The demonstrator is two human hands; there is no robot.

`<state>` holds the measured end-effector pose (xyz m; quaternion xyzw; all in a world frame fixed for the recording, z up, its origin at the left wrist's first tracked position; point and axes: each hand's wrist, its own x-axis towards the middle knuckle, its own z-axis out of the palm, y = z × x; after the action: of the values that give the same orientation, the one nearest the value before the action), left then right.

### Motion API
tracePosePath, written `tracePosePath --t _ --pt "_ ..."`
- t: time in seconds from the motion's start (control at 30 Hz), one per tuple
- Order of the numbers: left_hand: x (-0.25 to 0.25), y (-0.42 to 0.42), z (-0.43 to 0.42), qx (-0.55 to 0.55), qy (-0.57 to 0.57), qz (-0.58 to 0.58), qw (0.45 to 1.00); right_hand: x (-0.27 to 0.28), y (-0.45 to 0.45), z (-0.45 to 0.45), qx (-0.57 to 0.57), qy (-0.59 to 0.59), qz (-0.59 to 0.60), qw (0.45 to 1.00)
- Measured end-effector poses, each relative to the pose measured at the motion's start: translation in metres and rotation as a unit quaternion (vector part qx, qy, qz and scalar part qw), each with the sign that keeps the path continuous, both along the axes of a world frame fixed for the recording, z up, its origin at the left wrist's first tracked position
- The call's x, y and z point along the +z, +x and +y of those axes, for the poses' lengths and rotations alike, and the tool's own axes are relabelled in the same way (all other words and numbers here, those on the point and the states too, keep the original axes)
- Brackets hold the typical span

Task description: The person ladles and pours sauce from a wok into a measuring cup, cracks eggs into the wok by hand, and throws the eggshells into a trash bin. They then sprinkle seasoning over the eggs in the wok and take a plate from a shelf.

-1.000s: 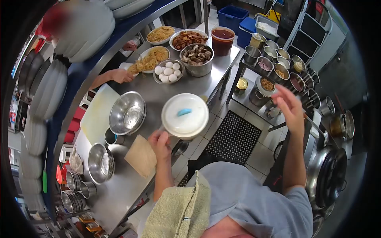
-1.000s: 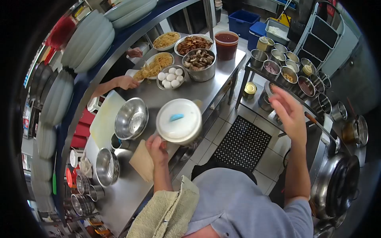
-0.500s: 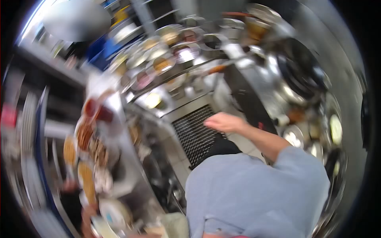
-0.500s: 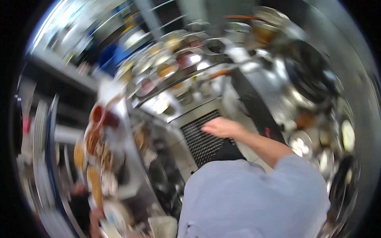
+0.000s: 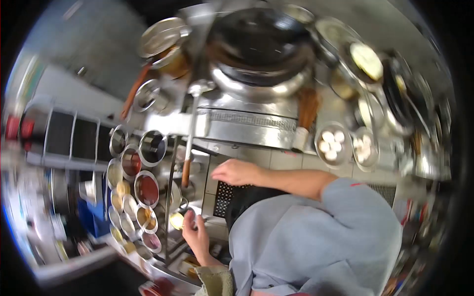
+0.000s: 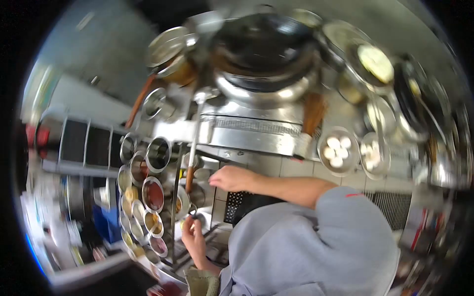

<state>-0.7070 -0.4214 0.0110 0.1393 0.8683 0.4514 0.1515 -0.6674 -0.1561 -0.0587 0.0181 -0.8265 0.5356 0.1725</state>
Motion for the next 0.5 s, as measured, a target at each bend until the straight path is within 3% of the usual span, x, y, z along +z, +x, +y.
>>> tracePosePath --t 0.03,0.07,0.13,0.17,0.2,0.23,0.27,0.3,0.33,0.37,0.4,0.5 --pt "-0.021 -0.018 0.001 -0.041 0.006 -0.025 0.999 0.017 0.030 0.022 -0.042 0.023 -0.168 0.985" --pt "-0.031 -0.032 0.012 -0.096 -0.037 -0.035 0.994 0.010 0.059 0.033 -0.090 -0.009 -0.227 0.970" --pt "-0.026 -0.047 0.057 -0.245 -0.023 -0.034 0.969 -0.012 0.127 0.036 -0.146 -0.172 -0.386 0.895" --pt "-0.041 -0.057 0.070 -0.302 0.002 -0.049 0.952 -0.058 0.171 0.021 -0.177 -0.061 -0.373 0.909" --pt "-0.031 -0.058 0.097 -0.373 -0.016 -0.038 0.927 -0.073 0.205 0.004 -0.235 -0.036 -0.385 0.892" --pt "-0.029 -0.059 0.123 -0.447 -0.007 0.000 0.894 -0.085 0.243 -0.015 -0.279 -0.027 -0.481 0.830" --pt "-0.027 -0.057 0.148 -0.512 0.006 0.041 0.858 -0.123 0.282 -0.038 -0.384 0.015 -0.461 0.800" --pt "-0.023 -0.050 0.175 -0.563 0.021 0.049 0.825 -0.091 0.298 -0.040 -0.412 -0.040 -0.519 0.748" --pt "-0.017 -0.038 0.200 -0.609 0.034 0.057 0.790 -0.083 0.315 -0.049 -0.488 -0.007 -0.494 0.719" --pt "-0.014 -0.023 0.225 -0.659 0.068 0.070 0.746 -0.044 0.317 -0.042 -0.543 -0.195 -0.429 0.695" --pt "-0.012 -0.004 0.251 -0.701 0.104 0.085 0.700 -0.024 0.319 -0.039 -0.602 -0.290 -0.317 0.673" --pt "-0.014 0.072 0.323 -0.778 0.152 0.134 0.595 0.019 0.313 0.000 -0.681 -0.166 -0.206 0.683"
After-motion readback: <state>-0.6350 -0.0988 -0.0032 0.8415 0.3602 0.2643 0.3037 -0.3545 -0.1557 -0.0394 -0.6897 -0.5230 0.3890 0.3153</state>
